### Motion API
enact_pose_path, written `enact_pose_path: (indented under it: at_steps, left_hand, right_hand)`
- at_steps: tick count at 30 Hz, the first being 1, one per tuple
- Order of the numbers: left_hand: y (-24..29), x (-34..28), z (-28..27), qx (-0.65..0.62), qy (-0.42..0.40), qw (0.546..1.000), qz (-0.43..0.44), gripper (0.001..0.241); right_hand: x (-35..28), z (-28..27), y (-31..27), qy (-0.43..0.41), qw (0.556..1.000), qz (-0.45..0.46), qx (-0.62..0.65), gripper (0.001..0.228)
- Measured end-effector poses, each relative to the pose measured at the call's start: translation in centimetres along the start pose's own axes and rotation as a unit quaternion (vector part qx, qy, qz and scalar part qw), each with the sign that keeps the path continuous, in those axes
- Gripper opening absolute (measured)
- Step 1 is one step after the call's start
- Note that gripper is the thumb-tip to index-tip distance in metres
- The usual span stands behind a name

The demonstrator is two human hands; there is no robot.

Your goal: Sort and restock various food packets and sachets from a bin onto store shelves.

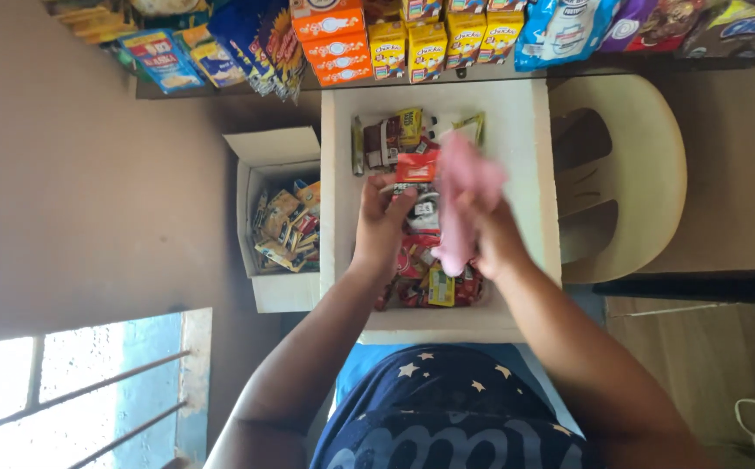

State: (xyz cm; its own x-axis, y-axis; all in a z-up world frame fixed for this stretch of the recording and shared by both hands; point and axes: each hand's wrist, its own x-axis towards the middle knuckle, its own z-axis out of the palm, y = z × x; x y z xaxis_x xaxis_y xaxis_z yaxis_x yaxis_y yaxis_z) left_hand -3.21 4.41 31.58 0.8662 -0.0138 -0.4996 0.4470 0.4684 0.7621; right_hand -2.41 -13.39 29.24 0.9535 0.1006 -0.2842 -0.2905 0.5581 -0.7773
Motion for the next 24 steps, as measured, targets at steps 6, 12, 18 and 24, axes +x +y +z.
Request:
enact_pose_path:
  at_steps: [6,12,18,24]
  left_hand:
    - [-3.7,1.7,-1.7,0.135,-0.023,0.960,0.245,0.027]
    - [-2.3,-0.2,-2.1,0.477,0.019,0.818,0.321,0.039]
    - [-4.4,0.2,-2.6,0.496,0.034,0.818,0.290,0.056]
    - [-3.5,1.3,-5.0,0.491,0.066,0.859,0.126,0.047]
  right_hand:
    - [2.4,-2.2,1.8,0.091,0.987,0.049,-0.120,0.062]
    - [2.3,-2.8,0.1,-0.020,0.979,-0.089,-0.184,0.060]
    - [-0.7,3.1,-2.1,-0.231,0.698,-0.381,-0.560,0.038]
    - [3.7,-6.6,3.4,-0.130,0.708,-0.300,-0.626,0.031]
